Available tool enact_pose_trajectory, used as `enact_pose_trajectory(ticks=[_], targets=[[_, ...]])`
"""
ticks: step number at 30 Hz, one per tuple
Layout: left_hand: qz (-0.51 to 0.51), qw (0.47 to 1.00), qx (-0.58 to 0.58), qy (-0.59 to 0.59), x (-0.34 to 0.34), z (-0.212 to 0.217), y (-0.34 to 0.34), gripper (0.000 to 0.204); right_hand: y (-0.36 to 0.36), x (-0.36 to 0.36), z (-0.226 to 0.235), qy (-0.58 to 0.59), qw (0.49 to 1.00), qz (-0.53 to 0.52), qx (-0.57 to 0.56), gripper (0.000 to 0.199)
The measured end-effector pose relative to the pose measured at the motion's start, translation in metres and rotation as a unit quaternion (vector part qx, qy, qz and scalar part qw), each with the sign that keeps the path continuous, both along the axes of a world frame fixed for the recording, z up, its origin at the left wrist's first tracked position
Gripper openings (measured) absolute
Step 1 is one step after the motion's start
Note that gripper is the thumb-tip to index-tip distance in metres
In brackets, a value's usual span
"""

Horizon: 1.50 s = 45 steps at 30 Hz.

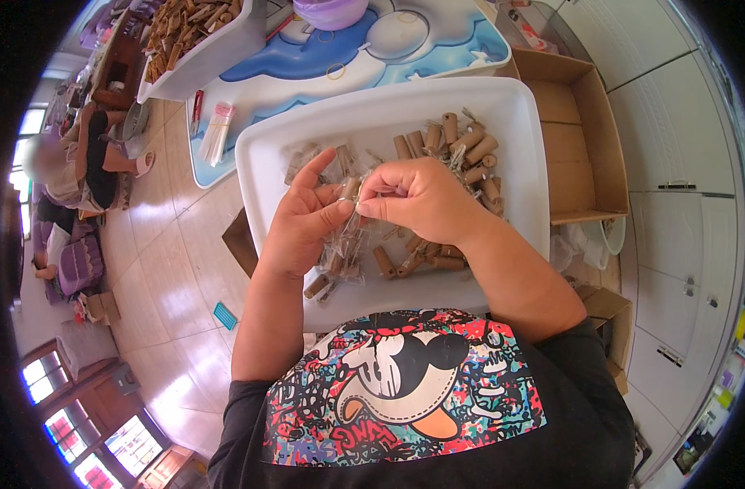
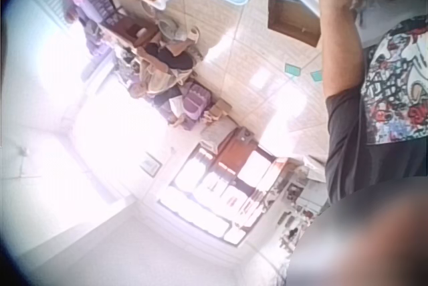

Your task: The person takes small brown cylindrical plastic components from a white tray and places them individually into small clear plastic bags by hand.

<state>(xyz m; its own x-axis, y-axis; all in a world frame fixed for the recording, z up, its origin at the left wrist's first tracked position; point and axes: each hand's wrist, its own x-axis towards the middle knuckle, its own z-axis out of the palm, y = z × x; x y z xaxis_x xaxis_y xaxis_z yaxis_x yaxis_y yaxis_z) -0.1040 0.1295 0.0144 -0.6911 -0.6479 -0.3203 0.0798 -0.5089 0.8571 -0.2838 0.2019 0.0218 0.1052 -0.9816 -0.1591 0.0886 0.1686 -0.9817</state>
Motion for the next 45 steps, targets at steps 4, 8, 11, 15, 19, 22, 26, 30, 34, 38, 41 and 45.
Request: enact_pose_trajectory(ticks=[4, 8, 11, 15, 19, 22, 26, 30, 34, 38, 41, 45], targets=[[0.012, 0.999, 0.018, -0.032, 0.0, 0.002, 0.0, 0.076, -0.002, 0.001, -0.009, -0.006, 0.999, -0.052, 0.014, 0.013], [0.039, 0.998, -0.004, -0.04, 0.0, 0.0, 0.0, 0.076, -0.001, 0.003, -0.002, 0.122, 0.991, -0.045, 0.045, 0.014], [0.035, 0.999, -0.011, -0.037, -0.001, -0.001, 0.0, 0.074, 0.0, 0.005, -0.003, 0.159, 0.986, -0.022, -0.038, 0.015], [0.038, 0.998, -0.008, -0.052, 0.0, -0.001, 0.0, 0.069, 0.0, 0.003, 0.003, 0.213, 0.973, 0.016, -0.09, 0.013], [0.019, 0.999, -0.008, -0.04, -0.002, 0.003, 0.0, 0.055, 0.001, 0.004, -0.007, 0.027, 0.999, -0.033, -0.021, 0.01], [0.018, 1.0, 0.0, -0.026, 0.0, 0.0, 0.0, 0.048, -0.002, 0.003, -0.003, -0.044, 0.996, -0.074, -0.002, 0.013], [0.014, 1.0, -0.006, -0.014, 0.001, -0.001, 0.001, 0.043, -0.005, -0.006, -0.004, 0.024, 0.987, -0.158, -0.032, 0.021], [0.016, 1.0, -0.008, -0.012, 0.0, 0.001, 0.002, 0.042, -0.004, -0.007, -0.002, 0.05, 0.987, -0.151, -0.025, 0.024], [0.02, 1.0, -0.008, -0.017, 0.001, 0.0, 0.002, 0.042, -0.003, -0.005, 0.005, 0.094, 0.987, -0.129, -0.002, 0.029], [0.018, 1.0, -0.008, -0.023, 0.003, -0.001, 0.001, 0.039, -0.002, -0.007, 0.005, 0.104, 0.991, -0.087, -0.014, 0.031], [0.022, 0.999, -0.027, -0.019, 0.0, 0.003, 0.002, 0.036, -0.003, -0.01, -0.003, -0.016, 0.996, -0.09, 0.01, 0.024], [0.013, 0.999, -0.037, -0.029, 0.0, 0.002, 0.003, 0.035, -0.006, -0.012, -0.007, 0.006, 0.986, -0.167, -0.009, 0.021]])
